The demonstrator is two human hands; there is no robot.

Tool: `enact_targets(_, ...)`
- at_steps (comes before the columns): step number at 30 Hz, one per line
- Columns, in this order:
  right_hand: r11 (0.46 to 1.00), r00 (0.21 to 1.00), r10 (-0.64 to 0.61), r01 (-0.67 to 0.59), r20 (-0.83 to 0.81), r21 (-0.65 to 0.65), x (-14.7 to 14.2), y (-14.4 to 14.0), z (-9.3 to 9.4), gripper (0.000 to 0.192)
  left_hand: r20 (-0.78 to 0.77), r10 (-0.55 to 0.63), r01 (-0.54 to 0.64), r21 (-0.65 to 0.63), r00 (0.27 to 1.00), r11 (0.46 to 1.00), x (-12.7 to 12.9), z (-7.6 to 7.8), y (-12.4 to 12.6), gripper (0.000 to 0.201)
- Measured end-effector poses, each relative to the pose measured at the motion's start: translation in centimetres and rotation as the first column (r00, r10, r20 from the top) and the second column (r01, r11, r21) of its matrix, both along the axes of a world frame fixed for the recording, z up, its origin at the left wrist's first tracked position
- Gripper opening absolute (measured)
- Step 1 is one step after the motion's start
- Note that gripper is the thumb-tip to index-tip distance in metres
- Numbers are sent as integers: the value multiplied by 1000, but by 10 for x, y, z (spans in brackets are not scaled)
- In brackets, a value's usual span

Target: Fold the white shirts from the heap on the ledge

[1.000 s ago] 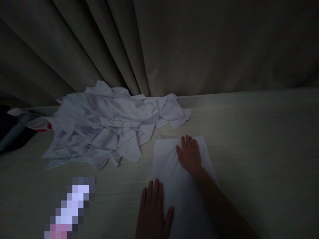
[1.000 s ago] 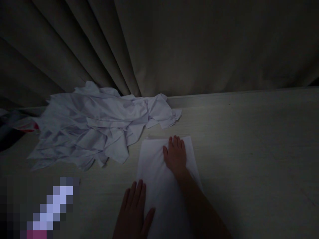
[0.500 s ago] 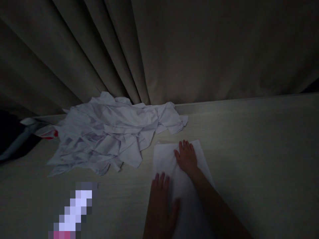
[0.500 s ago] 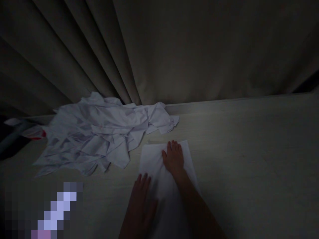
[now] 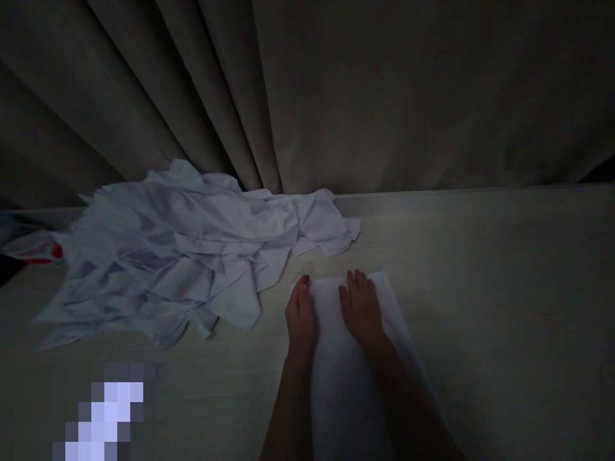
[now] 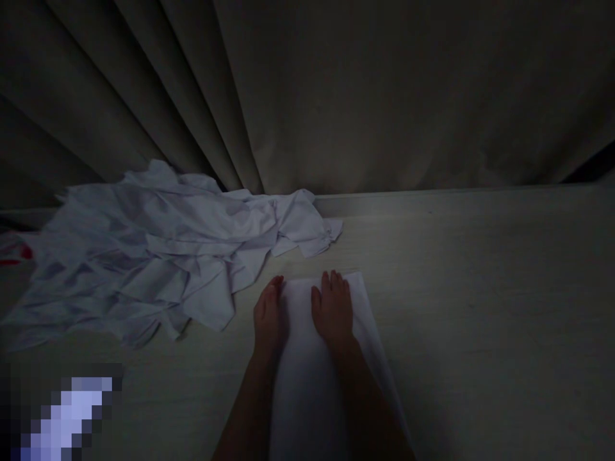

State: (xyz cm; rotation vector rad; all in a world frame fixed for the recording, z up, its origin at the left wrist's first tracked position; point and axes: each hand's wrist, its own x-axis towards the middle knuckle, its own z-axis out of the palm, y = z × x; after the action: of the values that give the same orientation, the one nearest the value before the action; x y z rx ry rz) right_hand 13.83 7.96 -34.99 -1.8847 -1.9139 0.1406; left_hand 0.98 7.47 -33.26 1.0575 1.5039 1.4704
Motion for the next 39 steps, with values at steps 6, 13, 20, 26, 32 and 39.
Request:
enact_targets(6, 1000, 991, 16, -14, -136, 15, 19, 2, -1, 52, -182, -58, 66, 38, 982, 997, 2, -3, -6, 47)
enact_targets(13, 995, 995, 97, -96, 31, -11, 22, -6, 5, 50, -122, -37, 32, -40, 992, 999, 5, 7, 3, 45)
enact_targets(20, 997, 994, 80, -80, 78, -13, 21, -8, 3, 49, -74, 107, -107, -4, 992, 994, 18, 6, 8, 47)
enact_targets(26, 990, 986, 135, -130, 95, -57, 31, -8, 6, 53, -60, 70, -67, 47, 996, 997, 15, 4, 0, 50)
enact_targets(32, 995, 980, 73, -58, 186, -82, 62, -5, 2, 54, 162, 55, -61, 31, 985, 998, 9, 4, 3, 55)
enact_targets(39, 994, 985, 14, 5, -172, 106, 18, 0, 56, 57, 291, 40, -57, 49, 956, 997, 6, -10, 8, 64)
